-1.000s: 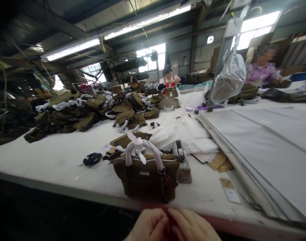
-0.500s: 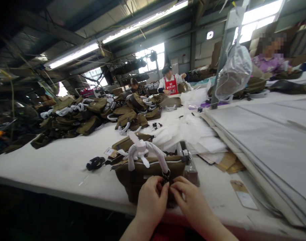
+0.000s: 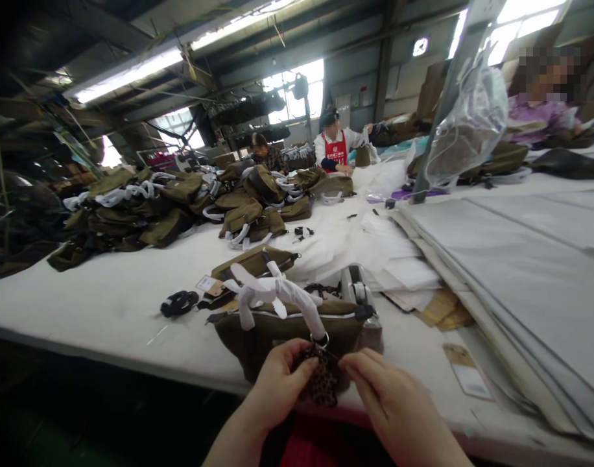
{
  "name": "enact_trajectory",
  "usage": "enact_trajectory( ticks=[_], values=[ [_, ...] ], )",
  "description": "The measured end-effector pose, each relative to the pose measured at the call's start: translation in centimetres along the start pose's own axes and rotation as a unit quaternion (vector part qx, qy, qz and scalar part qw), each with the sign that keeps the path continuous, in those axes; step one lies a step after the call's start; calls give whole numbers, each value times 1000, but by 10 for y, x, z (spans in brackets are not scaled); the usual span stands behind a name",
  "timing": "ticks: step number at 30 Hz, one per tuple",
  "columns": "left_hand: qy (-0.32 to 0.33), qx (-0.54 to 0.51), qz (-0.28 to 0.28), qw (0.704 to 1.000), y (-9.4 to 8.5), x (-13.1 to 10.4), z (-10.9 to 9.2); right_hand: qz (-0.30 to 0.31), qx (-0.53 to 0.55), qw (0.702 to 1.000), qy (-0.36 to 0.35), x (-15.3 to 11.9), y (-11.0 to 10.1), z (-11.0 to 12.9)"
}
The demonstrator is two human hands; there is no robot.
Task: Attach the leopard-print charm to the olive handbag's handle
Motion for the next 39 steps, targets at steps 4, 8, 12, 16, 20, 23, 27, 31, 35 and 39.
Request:
enact_trajectory(
  ticks=[4, 8, 12, 16, 20, 23, 27, 31, 35, 39],
  values=[
    [-12, -19, 33, 999, -3, 0, -2, 16, -56, 998, -8, -2, 1, -3],
    [-24, -19, 49, 998, -5, 1, -2, 28, -69, 997, 9, -1, 6, -6],
    [-25, -14, 52, 998, -6, 2, 0, 45, -79, 996, 17, 1, 10, -11],
    [-24, -31, 57, 998, -6, 2, 0, 57, -102, 993, 15, 2, 15, -12],
    [-34, -36, 56, 997, -6, 2, 0, 64, -120, 991, 11, 2, 13, -6],
    [-39, -40, 56, 997, -6, 1, 2, 67, -125, 990, 9, 1, 8, -3],
    [-42, -41, 54, 997, -6, 2, 5, 75, -134, 988, 6, 1, 9, -6],
    [-44, -38, 51, 997, -6, 3, 5, 70, -111, 991, 23, 4, 18, -10],
    [-46, -52, 51, 996, -6, 2, 3, 65, -22, 997, 45, 8, 27, -10],
    [-44, -53, 55, 996, -5, 1, 2, 61, 56, 995, 60, 7, 30, -4]
  ],
)
Point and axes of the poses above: each hand's wrist, its own x-axis towards the middle knuckle, its own y-axis out of the palm, z = x × y, the point moved 8 cm from there along x, towards the middle knuckle, and after that the axes turned 3 degrees about -y, right-handed, at the moved point
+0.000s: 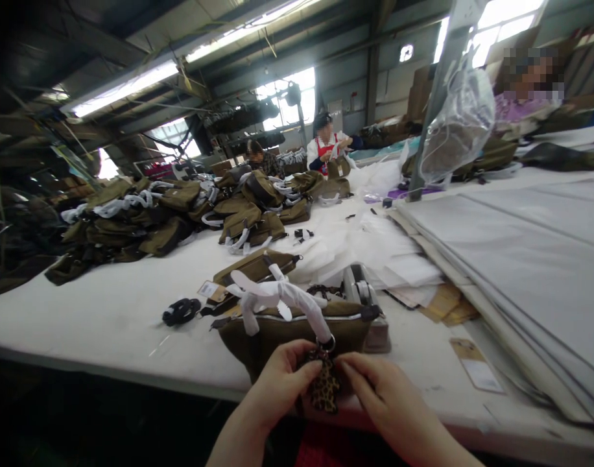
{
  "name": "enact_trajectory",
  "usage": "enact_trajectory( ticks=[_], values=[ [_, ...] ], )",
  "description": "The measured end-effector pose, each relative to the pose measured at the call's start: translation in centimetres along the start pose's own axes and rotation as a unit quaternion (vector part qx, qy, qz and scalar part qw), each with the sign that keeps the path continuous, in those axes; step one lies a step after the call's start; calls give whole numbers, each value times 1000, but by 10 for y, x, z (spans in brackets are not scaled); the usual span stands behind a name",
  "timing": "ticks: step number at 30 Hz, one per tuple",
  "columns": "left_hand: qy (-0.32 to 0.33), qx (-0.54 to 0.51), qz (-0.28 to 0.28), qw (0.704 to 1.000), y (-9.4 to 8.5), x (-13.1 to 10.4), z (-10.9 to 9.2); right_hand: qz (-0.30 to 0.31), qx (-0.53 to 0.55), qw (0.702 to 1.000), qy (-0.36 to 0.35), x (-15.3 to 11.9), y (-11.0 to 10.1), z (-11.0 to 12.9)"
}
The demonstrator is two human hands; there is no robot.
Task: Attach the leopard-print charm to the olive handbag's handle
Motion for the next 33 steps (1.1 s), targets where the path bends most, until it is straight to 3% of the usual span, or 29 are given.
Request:
enact_trajectory(
  ticks=[5, 11, 15, 20, 24, 27, 29, 33],
  values=[
    [40, 76, -22, 996, 2, -1, -3, 20, 7, 1000, 22, -2, 9, 5],
    [64, 114, -91, 987, 0, -6, -7, 12, 66, 997, 38, 3, 10, -2],
    [11, 71, -132, 989, 0, -1, 0, 21, 56, 998, 36, 4, 5, -1],
    [-1, -21, -161, 987, 2, 3, 4, 32, 34, 999, 21, 6, 6, -2],
    [-58, -180, -131, 973, 6, 3, 12, 18, -23, 1000, -2, 2, 3, -4],
    [-104, -209, -70, 970, 11, 4, 12, -105, -121, 985, -60, -8, -16, 8],
    [-104, -204, -33, 973, 13, 4, 9, -155, -166, 966, -121, -14, -20, 22],
    [-99, -208, -4, 973, 14, 3, 6, -97, -193, 961, -172, -8, -5, 35]
  ],
)
Point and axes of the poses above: each hand's wrist, its own x-axis towards the middle knuckle, its own y-axis out of the palm, z = x × y, the point moved 8 cm from there along x, towards the middle knuckle, and after that the axes turned 3 degrees about -y, right-handed, at the moved point
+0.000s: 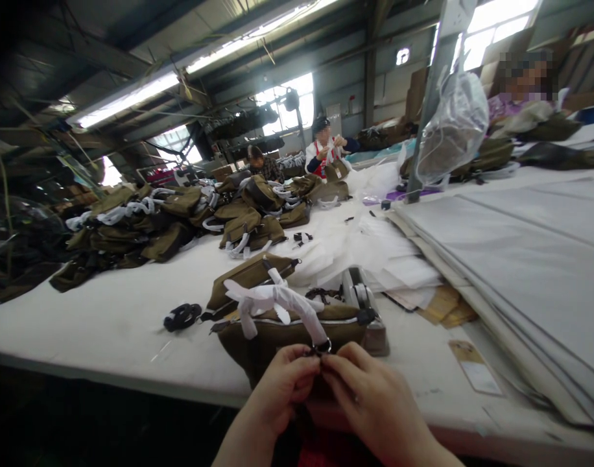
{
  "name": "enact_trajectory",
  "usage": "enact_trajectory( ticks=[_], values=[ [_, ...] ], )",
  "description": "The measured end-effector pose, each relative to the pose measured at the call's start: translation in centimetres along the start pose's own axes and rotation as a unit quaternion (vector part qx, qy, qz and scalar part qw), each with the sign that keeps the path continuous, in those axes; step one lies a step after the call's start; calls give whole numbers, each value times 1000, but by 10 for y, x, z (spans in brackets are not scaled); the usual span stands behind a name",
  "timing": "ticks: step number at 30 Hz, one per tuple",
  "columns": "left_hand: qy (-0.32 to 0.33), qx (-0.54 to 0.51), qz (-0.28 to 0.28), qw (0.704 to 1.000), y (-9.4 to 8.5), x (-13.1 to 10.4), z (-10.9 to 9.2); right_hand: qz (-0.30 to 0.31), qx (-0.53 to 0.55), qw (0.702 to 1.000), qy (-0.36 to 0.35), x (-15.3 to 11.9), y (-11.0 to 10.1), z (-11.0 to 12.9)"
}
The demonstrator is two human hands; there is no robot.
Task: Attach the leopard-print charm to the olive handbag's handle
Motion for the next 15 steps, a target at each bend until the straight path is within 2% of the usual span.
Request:
enact_trajectory(
  ticks=[3, 8, 12, 15],
  values=[
    [9, 18, 0, 1000, 0, -2, 0, 30, 26, 999, 1, 7, 6, 0],
    [92, 118, -45, 988, -3, -6, -13, 42, 61, 996, 41, 10, 3, -2],
    [76, 69, -49, 994, -4, -7, -14, 77, 23, 996, 48, 11, 6, 0],
    [69, 42, -50, 996, -6, -6, -12, 79, -5, 996, 36, 14, 7, 3]
  ],
)
Point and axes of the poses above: each hand's wrist, its own x-axis towards the middle knuckle, its own y-axis out of the palm, z = x × y, the point moved 8 cm from there along x, towards the middle knuckle, and after that the axes turned 3 degrees about -y, right-handed, at the moved point
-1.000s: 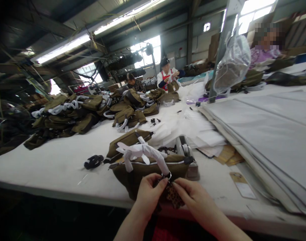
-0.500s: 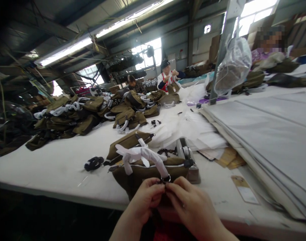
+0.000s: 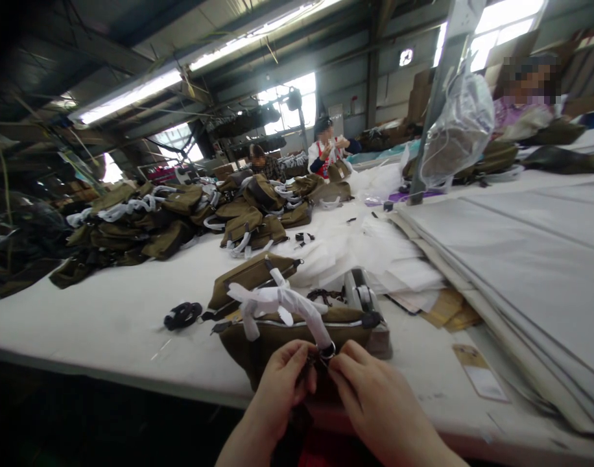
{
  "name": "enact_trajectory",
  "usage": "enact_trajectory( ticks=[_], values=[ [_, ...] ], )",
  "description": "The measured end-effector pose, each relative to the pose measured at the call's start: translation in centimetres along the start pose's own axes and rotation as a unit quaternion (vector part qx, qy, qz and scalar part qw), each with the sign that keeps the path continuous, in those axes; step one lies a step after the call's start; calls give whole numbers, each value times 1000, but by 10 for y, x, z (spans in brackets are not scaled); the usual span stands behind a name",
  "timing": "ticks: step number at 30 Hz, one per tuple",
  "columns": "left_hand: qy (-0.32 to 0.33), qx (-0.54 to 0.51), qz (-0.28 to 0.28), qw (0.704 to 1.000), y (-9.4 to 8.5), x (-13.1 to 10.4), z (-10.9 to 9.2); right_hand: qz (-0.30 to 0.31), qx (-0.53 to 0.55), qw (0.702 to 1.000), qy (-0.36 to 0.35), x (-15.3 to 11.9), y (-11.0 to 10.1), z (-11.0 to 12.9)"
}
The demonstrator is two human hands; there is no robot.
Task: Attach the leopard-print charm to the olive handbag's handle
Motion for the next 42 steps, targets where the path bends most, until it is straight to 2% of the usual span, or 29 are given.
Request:
enact_trajectory(
  ticks=[6, 9, 14, 17, 18, 20, 22, 23, 25, 28, 30, 33, 36, 39, 42],
  values=[
    [25, -19, 32, 999, 8, 10, 17, -9, -59, 998, 22, 2, 7, 1],
    [60, 24, -6, 998, 4, 11, 18, -40, -94, 994, 39, -2, 10, 0],
    [162, 193, -102, 962, -3, -15, -11, -102, -76, 992, 14, -11, 9, -2],
    [274, 202, -166, 926, -7, -39, -37, -170, -47, 984, -7, -14, -6, -1],
    [289, 181, -178, 923, -9, -44, -41, -187, -51, 981, -12, -14, -11, 1],
    [252, 86, -171, 949, -14, -39, -37, -178, -80, 980, -25, -11, -14, 6],
    [169, -38, -139, 975, -15, -26, -24, -124, -123, 984, -40, -5, -8, 11],
    [138, -83, -127, 979, -15, -20, -19, -96, -148, 983, -42, -1, -4, 13],
    [117, -111, -120, 980, -15, -12, -16, -58, -192, 979, -37, 3, 3, 13],
    [132, -43, -125, 982, -19, -8, -15, -50, -200, 978, -23, 8, 7, 7],
    [135, 42, -137, 980, -23, -11, -14, -54, -144, 988, -17, 9, 7, 0],
    [150, 194, -146, 958, -24, -20, -17, -54, -18, 998, -4, 11, 7, -9],
    [180, 293, -121, 931, -15, -28, -24, -59, 73, 996, 3, 12, 3, -10],
    [198, 306, -78, 928, -3, -27, -25, -46, 114, 992, -6, 9, -1, -4],
    [177, 229, -32, 957, 7, -20, -13, -34, 128, 991, 0, 7, -8, 0]
  ],
)
Point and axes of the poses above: each hand's wrist, its own x-axis towards the middle knuckle, its own y-axis out of the palm, z = x × y, the point moved 8 cm from there along x, towards the middle knuckle, and after that the axes turned 3 degrees about -y, right-handed, at the moved point
